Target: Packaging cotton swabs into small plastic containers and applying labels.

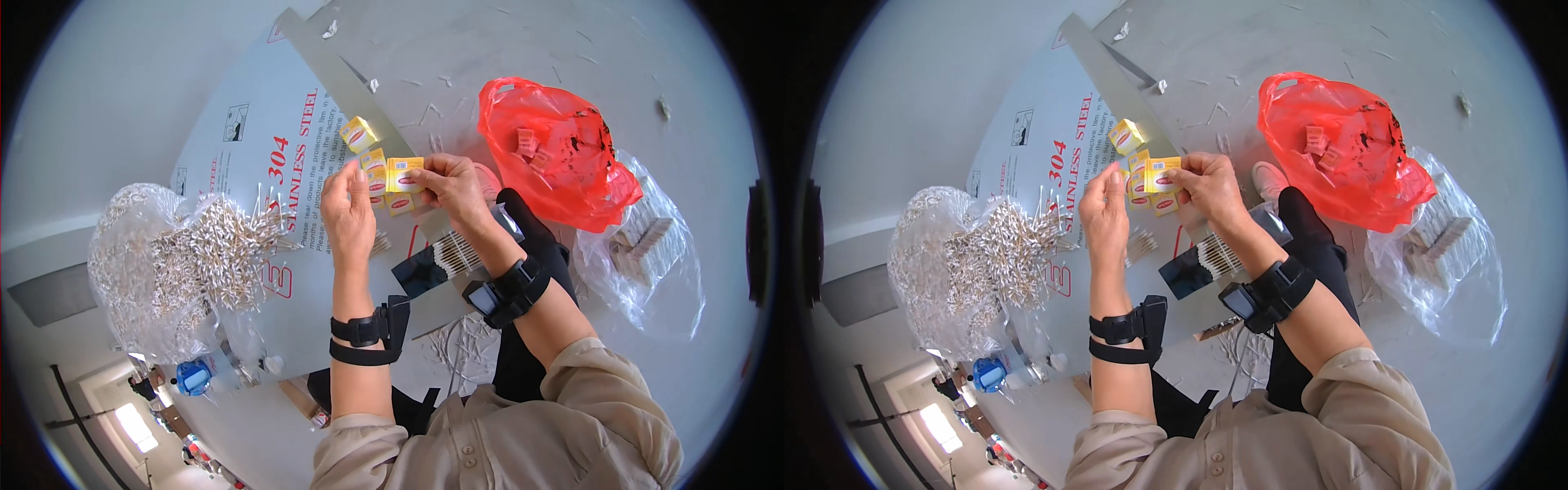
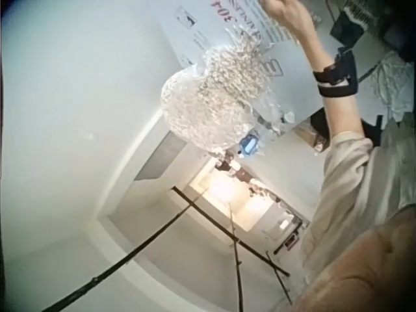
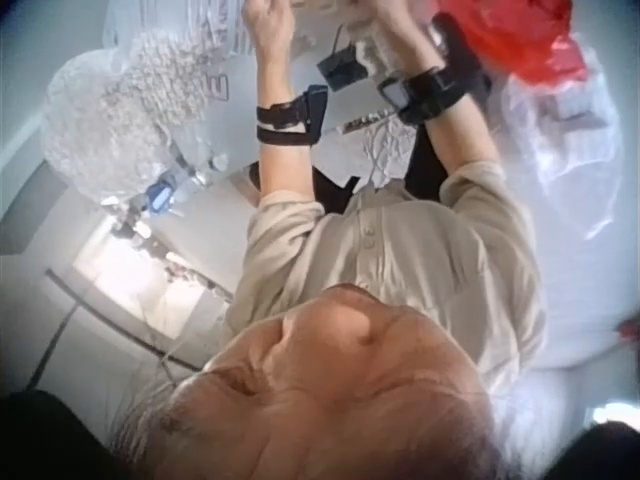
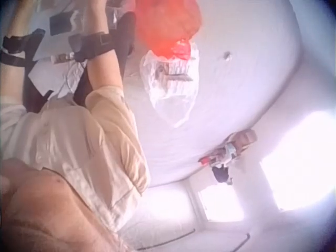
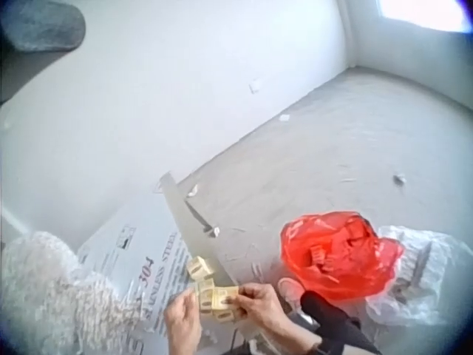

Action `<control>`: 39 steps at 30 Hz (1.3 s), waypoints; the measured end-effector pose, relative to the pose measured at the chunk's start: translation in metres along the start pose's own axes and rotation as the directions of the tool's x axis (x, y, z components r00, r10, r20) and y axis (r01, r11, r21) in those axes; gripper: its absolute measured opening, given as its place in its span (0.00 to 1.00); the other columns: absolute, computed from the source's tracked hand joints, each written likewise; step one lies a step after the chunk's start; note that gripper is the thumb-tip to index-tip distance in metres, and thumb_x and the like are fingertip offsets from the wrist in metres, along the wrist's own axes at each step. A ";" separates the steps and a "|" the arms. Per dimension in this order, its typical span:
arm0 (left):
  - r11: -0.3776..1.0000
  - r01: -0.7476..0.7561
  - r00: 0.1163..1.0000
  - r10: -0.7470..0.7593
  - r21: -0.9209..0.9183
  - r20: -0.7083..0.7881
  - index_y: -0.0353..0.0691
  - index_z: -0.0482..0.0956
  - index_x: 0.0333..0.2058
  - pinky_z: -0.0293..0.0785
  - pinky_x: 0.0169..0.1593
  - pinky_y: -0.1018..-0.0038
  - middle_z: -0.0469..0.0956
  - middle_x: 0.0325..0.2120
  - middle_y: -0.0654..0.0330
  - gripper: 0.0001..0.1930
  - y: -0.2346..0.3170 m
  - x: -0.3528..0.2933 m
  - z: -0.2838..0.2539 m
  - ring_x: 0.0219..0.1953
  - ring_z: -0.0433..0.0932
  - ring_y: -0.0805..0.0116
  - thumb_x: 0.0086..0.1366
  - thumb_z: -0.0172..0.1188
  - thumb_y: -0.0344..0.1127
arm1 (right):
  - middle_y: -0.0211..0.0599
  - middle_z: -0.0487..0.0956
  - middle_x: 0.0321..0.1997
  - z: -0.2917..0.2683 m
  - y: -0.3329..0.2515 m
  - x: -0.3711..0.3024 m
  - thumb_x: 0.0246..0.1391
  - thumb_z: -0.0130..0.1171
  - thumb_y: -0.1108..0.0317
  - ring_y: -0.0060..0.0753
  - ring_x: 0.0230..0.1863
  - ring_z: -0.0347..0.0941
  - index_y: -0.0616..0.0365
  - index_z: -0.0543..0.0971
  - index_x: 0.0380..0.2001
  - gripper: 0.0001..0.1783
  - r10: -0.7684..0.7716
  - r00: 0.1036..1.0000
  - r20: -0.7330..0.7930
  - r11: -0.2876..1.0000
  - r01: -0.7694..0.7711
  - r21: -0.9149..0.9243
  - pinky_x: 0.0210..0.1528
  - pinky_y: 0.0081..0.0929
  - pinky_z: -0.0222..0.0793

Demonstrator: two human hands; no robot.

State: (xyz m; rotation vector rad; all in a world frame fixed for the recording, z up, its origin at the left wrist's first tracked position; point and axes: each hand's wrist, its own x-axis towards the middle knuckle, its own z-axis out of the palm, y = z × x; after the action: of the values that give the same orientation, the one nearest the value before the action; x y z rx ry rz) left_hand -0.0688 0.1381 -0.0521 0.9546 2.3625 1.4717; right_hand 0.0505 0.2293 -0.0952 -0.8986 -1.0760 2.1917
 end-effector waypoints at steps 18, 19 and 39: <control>0.940 0.269 0.920 -0.315 0.209 0.232 0.30 0.77 0.24 0.65 0.24 0.80 0.75 0.18 0.65 0.09 -0.022 0.009 -0.003 0.20 0.71 0.76 0.55 0.67 0.30 | 0.31 0.76 0.20 0.004 -0.002 0.001 0.53 0.60 0.73 0.13 0.15 0.64 0.68 0.80 0.28 0.07 -0.016 0.994 -0.106 0.999 0.013 -0.034 0.16 0.14 0.59; 0.939 0.272 0.921 -0.317 0.211 0.227 0.30 0.77 0.24 0.65 0.24 0.80 0.75 0.18 0.65 0.09 -0.026 0.006 -0.007 0.20 0.71 0.76 0.55 0.67 0.30 | 0.33 0.76 0.20 0.006 -0.002 0.001 0.52 0.60 0.73 0.14 0.15 0.65 0.70 0.79 0.26 0.08 -0.018 0.994 -0.104 0.999 0.015 -0.030 0.17 0.16 0.61; 0.907 0.251 0.910 -0.340 0.337 0.238 0.30 0.76 0.26 0.64 0.24 0.82 0.75 0.20 0.65 0.10 -0.019 0.010 -0.004 0.19 0.68 0.80 0.54 0.67 0.30 | 0.30 0.75 0.18 0.002 0.002 0.003 0.52 0.61 0.73 0.13 0.15 0.63 0.68 0.80 0.26 0.07 -0.032 0.989 -0.143 0.997 0.022 -0.070 0.16 0.15 0.59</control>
State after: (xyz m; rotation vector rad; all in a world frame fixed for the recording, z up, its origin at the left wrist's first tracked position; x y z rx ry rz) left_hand -0.0866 0.1360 -0.0644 0.7592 2.4105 0.8123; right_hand 0.0473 0.2297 -0.0966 -1.0496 -1.0919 2.0446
